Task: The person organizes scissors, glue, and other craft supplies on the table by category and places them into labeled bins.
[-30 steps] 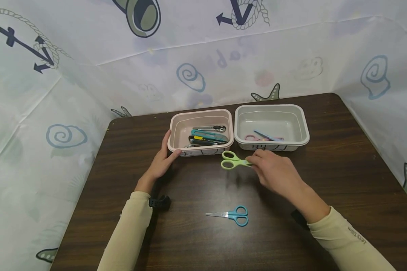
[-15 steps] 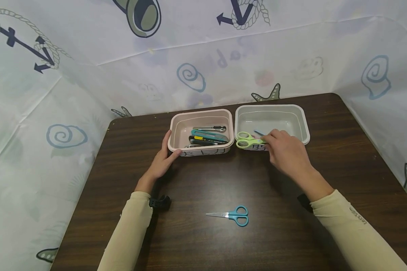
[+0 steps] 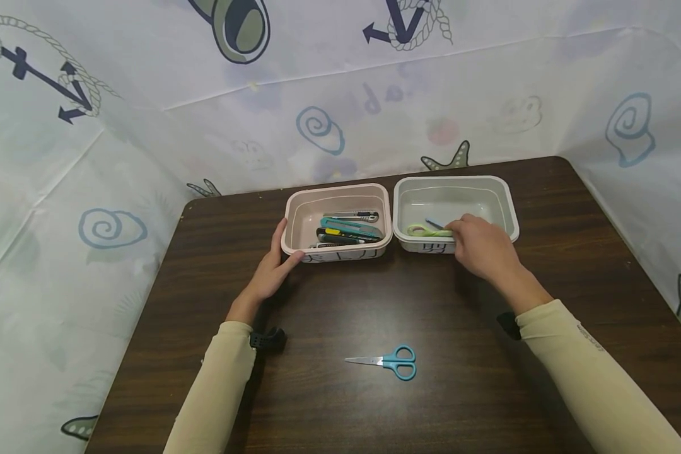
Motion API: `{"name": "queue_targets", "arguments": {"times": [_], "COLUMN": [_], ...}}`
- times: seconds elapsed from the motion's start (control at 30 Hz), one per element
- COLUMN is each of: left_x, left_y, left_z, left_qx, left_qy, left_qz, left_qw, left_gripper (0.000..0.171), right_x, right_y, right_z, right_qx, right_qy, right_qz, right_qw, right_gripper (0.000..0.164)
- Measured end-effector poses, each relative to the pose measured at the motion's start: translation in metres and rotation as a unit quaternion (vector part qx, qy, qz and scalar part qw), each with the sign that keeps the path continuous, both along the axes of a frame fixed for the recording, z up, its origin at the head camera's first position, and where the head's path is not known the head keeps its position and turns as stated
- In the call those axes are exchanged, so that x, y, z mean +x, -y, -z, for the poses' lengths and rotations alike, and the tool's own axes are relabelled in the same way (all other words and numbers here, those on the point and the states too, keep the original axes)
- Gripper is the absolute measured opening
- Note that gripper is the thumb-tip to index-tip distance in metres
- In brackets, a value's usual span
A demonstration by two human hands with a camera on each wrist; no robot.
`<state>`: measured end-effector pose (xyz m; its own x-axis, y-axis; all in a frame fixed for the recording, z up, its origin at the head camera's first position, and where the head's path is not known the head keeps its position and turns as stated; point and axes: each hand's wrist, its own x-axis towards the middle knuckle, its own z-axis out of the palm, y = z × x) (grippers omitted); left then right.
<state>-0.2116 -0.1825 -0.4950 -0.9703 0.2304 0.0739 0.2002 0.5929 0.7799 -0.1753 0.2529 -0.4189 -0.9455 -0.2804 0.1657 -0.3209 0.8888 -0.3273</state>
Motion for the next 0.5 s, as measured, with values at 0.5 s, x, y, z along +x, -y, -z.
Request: {"name": "queue_targets", "arguments": {"times": [0.5], "left_x": [0.000], "left_y": [0.000], "left_z": [0.002], "left_qx": [0.002], "left_qy": [0.000], "left_qz": [0.000], "left_qw": [1.0000], "left_gripper": [0.084], "right_x": [-0.018], "right_y": [-0.007], "right_z": [0.003], "right_qx": [-0.053], "right_qy": [0.078], "right_qz": [0.007], "right_qw": [0.996], "right_gripper": [0.038]}}
